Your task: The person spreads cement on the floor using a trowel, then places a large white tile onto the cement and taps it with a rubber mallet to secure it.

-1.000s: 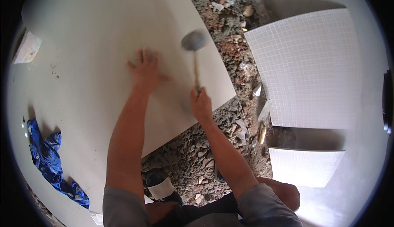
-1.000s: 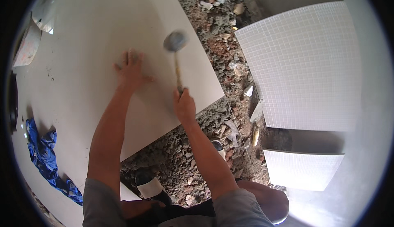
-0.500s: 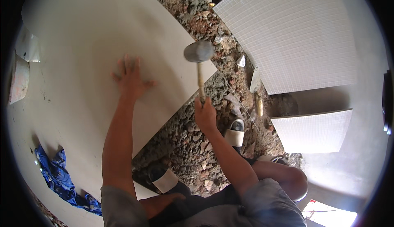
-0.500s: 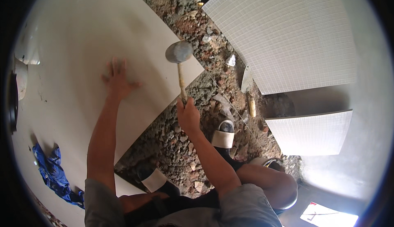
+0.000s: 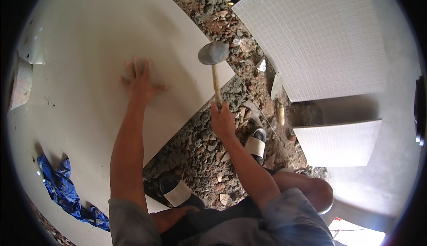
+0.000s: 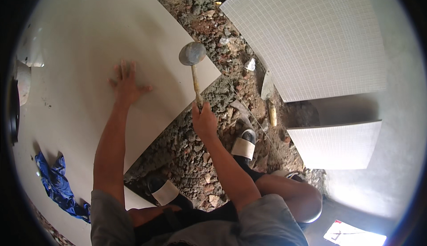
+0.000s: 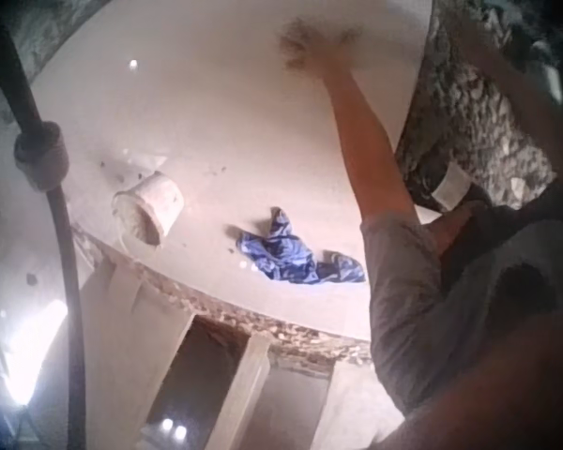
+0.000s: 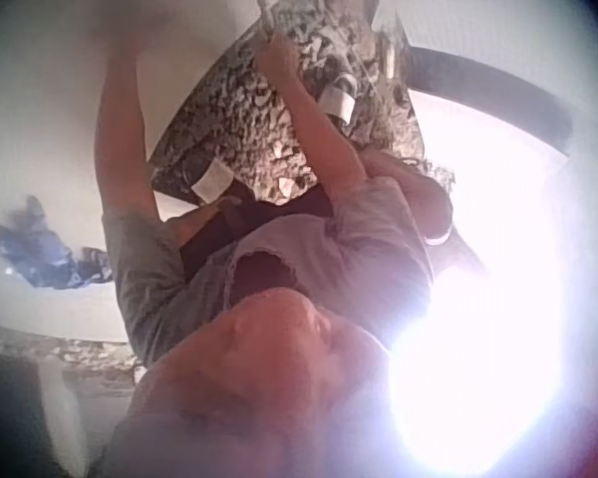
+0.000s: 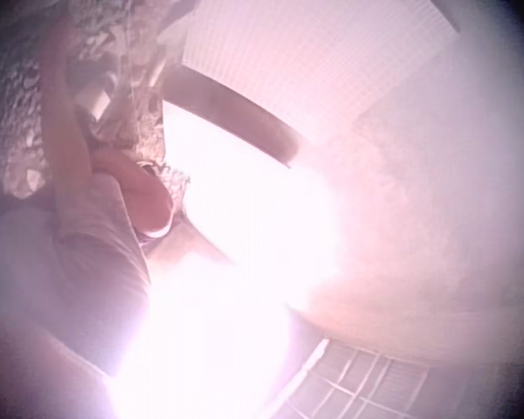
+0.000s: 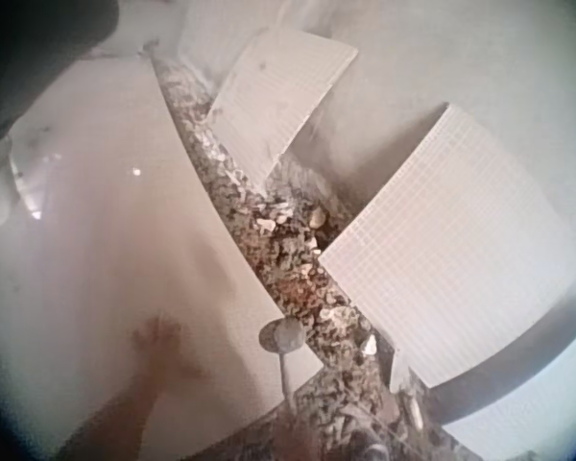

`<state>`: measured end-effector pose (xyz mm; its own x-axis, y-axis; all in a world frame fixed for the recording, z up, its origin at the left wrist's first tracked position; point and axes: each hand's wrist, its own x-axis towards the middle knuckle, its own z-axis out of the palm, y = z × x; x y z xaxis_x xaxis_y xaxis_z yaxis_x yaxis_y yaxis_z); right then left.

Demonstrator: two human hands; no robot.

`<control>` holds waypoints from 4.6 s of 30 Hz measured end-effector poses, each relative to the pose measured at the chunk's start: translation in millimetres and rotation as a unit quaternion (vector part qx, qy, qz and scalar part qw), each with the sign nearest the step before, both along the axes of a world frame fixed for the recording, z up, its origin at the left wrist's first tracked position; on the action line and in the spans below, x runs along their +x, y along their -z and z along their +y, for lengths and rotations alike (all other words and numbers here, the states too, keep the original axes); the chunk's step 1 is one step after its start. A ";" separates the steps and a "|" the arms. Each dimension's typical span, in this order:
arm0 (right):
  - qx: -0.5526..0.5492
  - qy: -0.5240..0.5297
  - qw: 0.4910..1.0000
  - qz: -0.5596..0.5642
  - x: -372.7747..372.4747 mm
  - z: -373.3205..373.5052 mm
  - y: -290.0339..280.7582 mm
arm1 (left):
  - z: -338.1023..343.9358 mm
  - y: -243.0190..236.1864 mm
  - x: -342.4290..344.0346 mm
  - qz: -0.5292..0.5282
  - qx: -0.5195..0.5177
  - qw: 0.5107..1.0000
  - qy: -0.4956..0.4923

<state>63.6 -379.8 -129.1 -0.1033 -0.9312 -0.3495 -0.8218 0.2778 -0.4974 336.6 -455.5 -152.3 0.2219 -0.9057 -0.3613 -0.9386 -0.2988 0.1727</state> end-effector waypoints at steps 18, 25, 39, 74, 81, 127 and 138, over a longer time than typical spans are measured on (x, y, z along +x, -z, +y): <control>-0.020 -0.159 0.987 -0.025 64.5 52.9 -19.8 | 201.3 16.7 149.6 -0.061 0.000 0.981 -0.184; -0.023 -0.242 0.969 -0.034 82.7 58.7 -19.3 | 210.6 20.8 146.7 -0.050 -0.013 0.966 -0.253; -0.069 -0.165 0.966 -0.185 138.2 14.7 -30.5 | 171.8 -0.8 154.5 -0.041 0.009 0.954 -0.298; -0.177 0.052 0.925 -0.334 180.4 -124.4 -11.0 | -33.5 40.4 99.1 0.053 -0.186 0.980 -0.050; -0.105 0.022 0.982 -0.155 187.8 -176.4 3.6 | -38.1 43.3 99.7 0.038 -0.181 0.980 -0.070; -0.120 -0.123 0.985 -0.008 233.3 -231.1 9.6 | -37.4 40.9 99.3 0.038 -0.231 0.968 -0.086; -0.115 -0.093 0.987 -0.061 173.8 -186.2 4.5 | -38.8 35.7 94.1 0.051 -0.185 0.978 -0.085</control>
